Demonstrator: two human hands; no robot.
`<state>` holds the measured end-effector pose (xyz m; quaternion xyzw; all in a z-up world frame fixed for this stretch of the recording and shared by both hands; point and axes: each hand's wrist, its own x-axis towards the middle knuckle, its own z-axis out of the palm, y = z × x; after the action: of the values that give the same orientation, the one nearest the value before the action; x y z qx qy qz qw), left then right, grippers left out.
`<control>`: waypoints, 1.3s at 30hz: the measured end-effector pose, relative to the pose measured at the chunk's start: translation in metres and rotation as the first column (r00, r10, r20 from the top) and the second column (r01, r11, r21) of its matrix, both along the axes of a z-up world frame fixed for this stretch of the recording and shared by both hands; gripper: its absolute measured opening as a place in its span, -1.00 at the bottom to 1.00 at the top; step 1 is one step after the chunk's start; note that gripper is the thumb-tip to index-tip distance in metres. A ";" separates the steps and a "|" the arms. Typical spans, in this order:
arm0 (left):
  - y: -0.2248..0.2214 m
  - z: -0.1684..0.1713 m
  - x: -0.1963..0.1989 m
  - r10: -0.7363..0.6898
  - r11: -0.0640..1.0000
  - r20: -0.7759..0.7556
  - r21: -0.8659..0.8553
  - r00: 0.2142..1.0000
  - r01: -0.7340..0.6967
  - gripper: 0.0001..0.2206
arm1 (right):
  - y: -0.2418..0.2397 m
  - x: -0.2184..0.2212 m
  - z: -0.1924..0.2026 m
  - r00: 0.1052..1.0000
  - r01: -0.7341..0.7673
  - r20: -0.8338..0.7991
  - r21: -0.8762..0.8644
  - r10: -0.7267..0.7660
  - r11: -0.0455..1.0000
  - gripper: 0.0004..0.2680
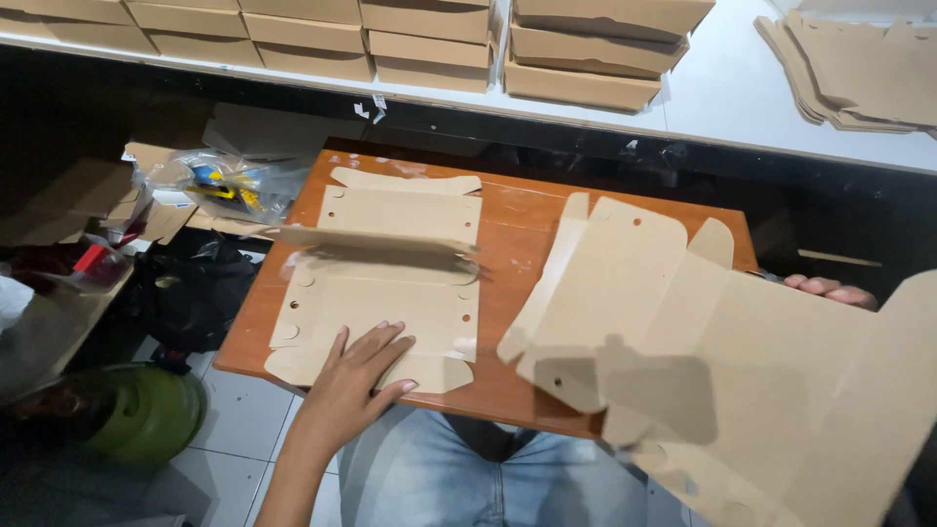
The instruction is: Folding flat cardboard templates into 3D boxes by creasing sides and tucking in tabs.
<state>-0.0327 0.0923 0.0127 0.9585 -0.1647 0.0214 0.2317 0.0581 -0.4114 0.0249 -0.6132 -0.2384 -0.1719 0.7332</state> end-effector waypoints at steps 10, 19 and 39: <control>0.014 0.018 0.006 0.155 0.984 -0.094 -0.077 0.983 -0.163 -0.57 | -0.022 -0.062 -0.013 0.991 -0.002 -0.122 -0.445 -0.058 0.895 -0.87; -0.070 0.039 -0.017 0.031 0.957 0.210 -0.289 0.977 0.031 -0.52 | 0.004 -0.105 -0.070 0.848 0.472 -0.073 -0.351 -0.526 0.809 -0.94; -0.160 0.018 0.006 -0.156 0.953 0.102 -0.246 0.983 0.177 -0.61 | 0.031 -0.136 0.025 0.907 0.196 -0.112 -0.742 -0.406 0.641 -0.52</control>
<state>-0.0269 -0.0675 0.0311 0.9019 -0.2501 0.0615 0.3467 -0.0779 -0.3802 0.0498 -0.8977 -0.0781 -0.1014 0.4216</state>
